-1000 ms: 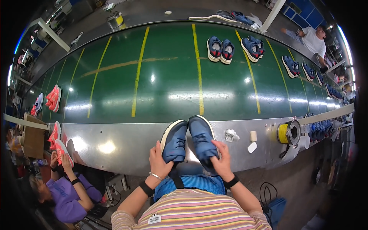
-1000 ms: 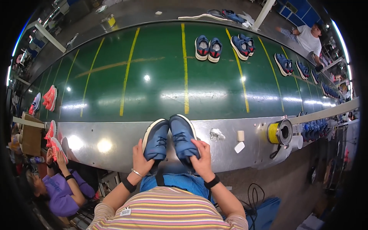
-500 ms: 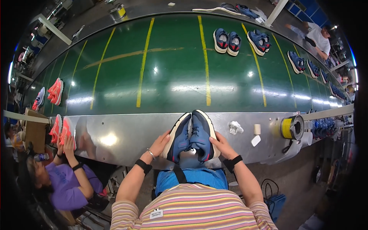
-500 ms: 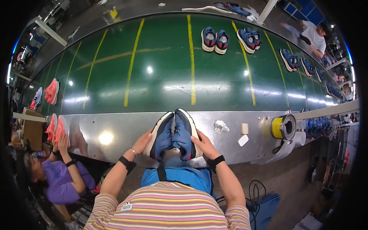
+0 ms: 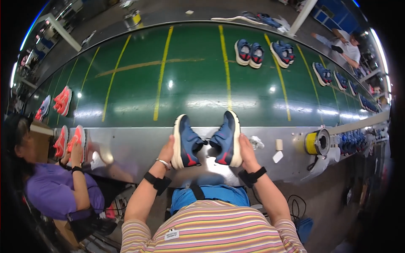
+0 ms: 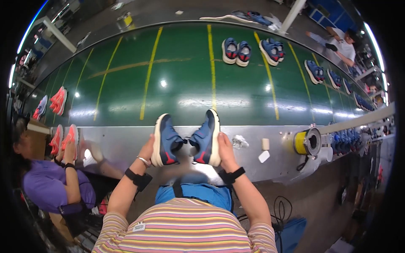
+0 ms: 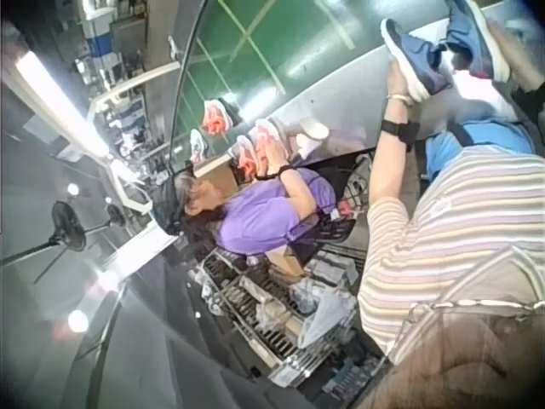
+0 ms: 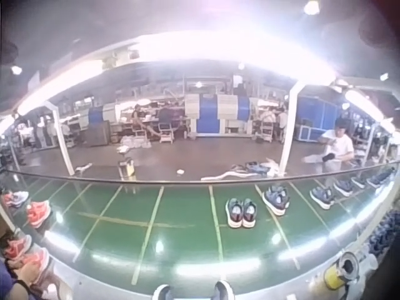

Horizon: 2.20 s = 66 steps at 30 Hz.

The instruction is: The person is cleaning and inspecting shoes on a conveyor belt in a manufacturing facility.

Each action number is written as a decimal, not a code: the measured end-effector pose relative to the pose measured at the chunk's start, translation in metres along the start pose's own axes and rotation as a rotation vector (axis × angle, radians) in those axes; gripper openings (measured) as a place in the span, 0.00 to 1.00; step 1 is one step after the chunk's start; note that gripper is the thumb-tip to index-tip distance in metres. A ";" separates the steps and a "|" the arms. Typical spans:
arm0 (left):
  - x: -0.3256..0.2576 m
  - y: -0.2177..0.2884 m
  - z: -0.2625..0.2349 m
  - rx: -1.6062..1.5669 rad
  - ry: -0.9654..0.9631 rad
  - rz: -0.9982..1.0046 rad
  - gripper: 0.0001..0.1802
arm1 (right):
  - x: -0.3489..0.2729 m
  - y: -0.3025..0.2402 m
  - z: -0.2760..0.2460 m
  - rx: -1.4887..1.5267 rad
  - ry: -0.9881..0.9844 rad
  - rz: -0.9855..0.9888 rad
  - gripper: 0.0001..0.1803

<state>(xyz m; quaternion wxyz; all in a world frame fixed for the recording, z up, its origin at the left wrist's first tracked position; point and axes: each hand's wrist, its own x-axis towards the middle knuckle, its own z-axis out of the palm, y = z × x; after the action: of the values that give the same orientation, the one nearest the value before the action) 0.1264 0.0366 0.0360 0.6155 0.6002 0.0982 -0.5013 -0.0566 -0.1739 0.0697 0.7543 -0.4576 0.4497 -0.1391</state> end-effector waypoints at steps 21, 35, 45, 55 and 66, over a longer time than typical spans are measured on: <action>0.006 0.003 0.030 -0.653 -0.450 -0.188 0.23 | 0.002 -0.009 0.035 0.472 -0.065 0.092 0.30; -0.050 -0.019 0.110 1.656 -0.021 1.037 0.24 | 0.025 0.093 -0.001 -0.226 0.117 -0.154 0.14; -0.043 -0.032 0.107 1.661 0.044 0.826 0.15 | 0.018 0.052 -0.074 -0.757 0.258 -0.692 0.13; -0.060 -0.021 0.101 1.943 -0.151 0.604 0.18 | -0.040 0.058 0.000 -0.146 0.116 -0.311 0.10; -0.058 -0.008 0.102 1.241 -0.097 0.279 0.15 | -0.007 0.061 0.034 -0.355 0.187 -0.535 0.05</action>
<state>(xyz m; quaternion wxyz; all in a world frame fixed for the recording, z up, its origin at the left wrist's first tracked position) 0.0442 -0.0182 0.0991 0.2166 0.8289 -0.3175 -0.4066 -0.0458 -0.1174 0.0302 0.5550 -0.6690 0.3981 -0.2933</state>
